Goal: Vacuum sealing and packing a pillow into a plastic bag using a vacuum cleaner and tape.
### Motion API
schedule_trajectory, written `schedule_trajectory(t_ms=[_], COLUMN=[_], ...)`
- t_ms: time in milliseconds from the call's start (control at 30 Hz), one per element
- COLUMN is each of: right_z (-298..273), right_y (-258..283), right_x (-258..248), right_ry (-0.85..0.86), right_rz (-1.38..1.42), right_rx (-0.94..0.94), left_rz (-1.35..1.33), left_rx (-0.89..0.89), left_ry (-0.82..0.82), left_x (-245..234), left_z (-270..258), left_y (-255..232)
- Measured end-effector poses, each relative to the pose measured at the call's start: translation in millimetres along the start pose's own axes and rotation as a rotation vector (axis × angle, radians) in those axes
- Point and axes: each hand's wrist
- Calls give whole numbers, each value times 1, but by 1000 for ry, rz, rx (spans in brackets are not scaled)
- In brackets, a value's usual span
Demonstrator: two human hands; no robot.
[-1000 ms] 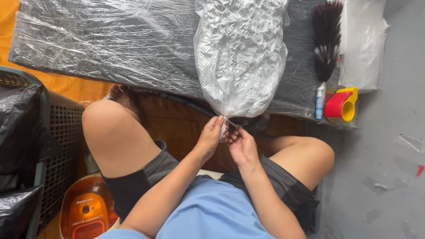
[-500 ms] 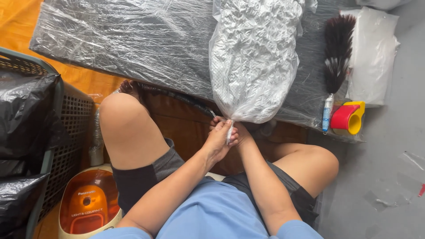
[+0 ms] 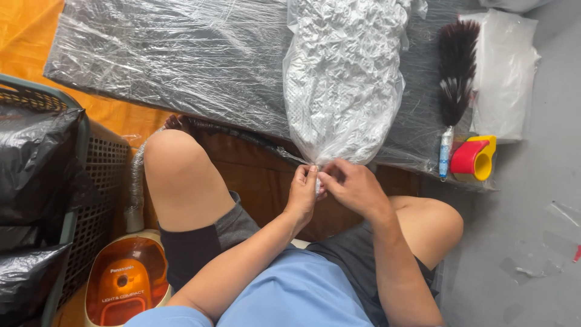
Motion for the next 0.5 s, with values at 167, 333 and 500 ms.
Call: schedule_trajectory(t_ms=[167,333,500], right_z=[51,41,-1], right_y=[12,28,11], right_x=[79,83,56], right_ry=[-374,-457,-574], right_rz=[-235,-252,262], right_rx=[-367,-471,-433], left_rz=[84,168,269], left_rx=[37,91,115], left_ry=[20,37,22], left_x=[1,2,2], left_z=[-7,-14,-19], left_y=[-14,-34,-39])
Point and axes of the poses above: each hand's wrist, its own z-axis towards the middle knuckle, its own x-axis out of the palm, y = z × x, and after that the axes turned 4 degrees about x, right-handed
